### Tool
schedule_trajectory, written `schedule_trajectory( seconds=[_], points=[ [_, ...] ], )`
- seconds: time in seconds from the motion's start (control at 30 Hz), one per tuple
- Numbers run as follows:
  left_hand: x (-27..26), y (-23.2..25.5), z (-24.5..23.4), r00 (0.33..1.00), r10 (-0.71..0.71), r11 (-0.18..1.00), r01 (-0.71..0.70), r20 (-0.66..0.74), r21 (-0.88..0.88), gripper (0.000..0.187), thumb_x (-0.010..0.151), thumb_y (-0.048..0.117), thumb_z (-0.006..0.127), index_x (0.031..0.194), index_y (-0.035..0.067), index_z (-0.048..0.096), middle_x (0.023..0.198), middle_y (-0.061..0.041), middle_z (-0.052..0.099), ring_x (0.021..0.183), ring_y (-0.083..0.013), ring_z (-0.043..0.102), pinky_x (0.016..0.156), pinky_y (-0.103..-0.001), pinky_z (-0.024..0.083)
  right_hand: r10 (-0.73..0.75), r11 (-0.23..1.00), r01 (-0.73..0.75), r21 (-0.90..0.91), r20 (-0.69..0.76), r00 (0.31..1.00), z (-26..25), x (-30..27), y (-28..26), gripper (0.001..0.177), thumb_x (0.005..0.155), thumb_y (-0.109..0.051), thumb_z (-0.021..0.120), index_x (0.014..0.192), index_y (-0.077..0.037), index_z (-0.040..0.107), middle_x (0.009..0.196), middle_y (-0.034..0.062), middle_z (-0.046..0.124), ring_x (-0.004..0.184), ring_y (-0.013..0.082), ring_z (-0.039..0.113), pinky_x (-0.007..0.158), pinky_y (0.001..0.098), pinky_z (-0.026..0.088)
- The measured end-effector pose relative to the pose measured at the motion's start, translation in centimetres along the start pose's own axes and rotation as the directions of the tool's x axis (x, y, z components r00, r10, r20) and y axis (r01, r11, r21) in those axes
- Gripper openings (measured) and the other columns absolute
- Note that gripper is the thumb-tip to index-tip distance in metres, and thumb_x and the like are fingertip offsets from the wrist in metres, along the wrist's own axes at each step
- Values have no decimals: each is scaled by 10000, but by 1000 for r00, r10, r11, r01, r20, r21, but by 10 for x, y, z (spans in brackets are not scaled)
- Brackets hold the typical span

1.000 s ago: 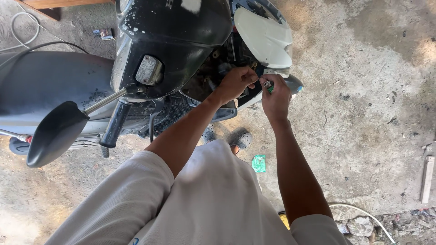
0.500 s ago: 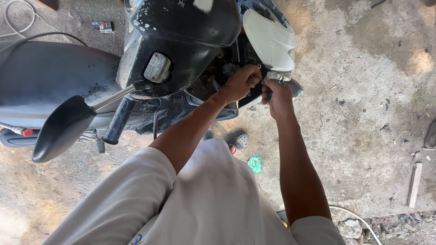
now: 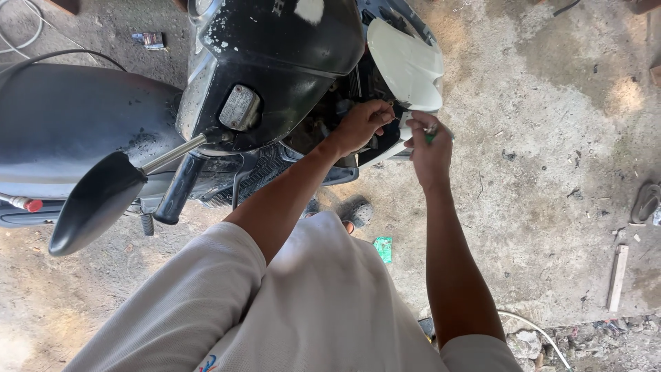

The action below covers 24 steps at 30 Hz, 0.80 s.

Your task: Repairing or maintaining the electrical wiring and components of a motorcycle.

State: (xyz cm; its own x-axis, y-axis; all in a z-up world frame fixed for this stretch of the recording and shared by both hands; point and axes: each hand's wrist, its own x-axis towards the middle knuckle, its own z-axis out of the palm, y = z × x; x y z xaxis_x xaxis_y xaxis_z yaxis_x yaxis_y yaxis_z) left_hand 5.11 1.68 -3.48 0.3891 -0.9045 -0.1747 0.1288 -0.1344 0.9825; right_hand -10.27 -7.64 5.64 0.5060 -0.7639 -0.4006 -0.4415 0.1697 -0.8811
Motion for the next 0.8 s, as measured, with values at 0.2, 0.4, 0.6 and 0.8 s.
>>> schedule_trajectory(
  seconds=[0.2, 0.4, 0.6, 0.8],
  points=[
    [0, 6, 1, 998, -54, 998, 54, 19, 24, 225, 1068, 251, 550, 1110, 69, 675, 973, 8, 702, 804, -92, 616, 759, -276, 539, -629, 612, 620, -491, 172, 758, 6, -11, -6, 337, 922, -122, 782, 1237, -28, 707, 954, 140, 706, 808, 287, 700, 706, 410, 542],
    [5, -6, 3, 999, -29, 1000, 29, 44, -1, 247, 1085, 264, 573, 1089, 37, 669, 934, -16, 663, 808, -99, 595, 752, -281, 536, -643, 601, 591, -538, 113, 758, 8, 9, 21, 149, 1022, -162, 713, 1076, -23, 702, 1018, 136, 739, 877, 312, 720, 728, 424, 531],
    [-6, 16, 1, 999, 24, 994, -26, 28, 104, 172, 992, 202, 652, 1056, 49, 698, 926, -22, 679, 784, -108, 629, 728, -296, 547, -419, 805, 403, -436, 65, 906, 9, 13, 17, 359, 1105, -341, 611, 1023, 3, 672, 828, 115, 726, 736, 219, 709, 688, 385, 526],
    [-12, 26, 6, 983, 141, 929, -91, -116, 359, 122, 919, 159, 742, 970, 56, 701, 962, -49, 664, 812, -156, 686, 734, -319, 558, 4, 999, -3, -36, 52, 999, 13, 22, 15, 285, 1012, -284, 660, 917, -15, 679, 699, 19, 620, 511, 64, 523, 446, 240, 427]
  ],
)
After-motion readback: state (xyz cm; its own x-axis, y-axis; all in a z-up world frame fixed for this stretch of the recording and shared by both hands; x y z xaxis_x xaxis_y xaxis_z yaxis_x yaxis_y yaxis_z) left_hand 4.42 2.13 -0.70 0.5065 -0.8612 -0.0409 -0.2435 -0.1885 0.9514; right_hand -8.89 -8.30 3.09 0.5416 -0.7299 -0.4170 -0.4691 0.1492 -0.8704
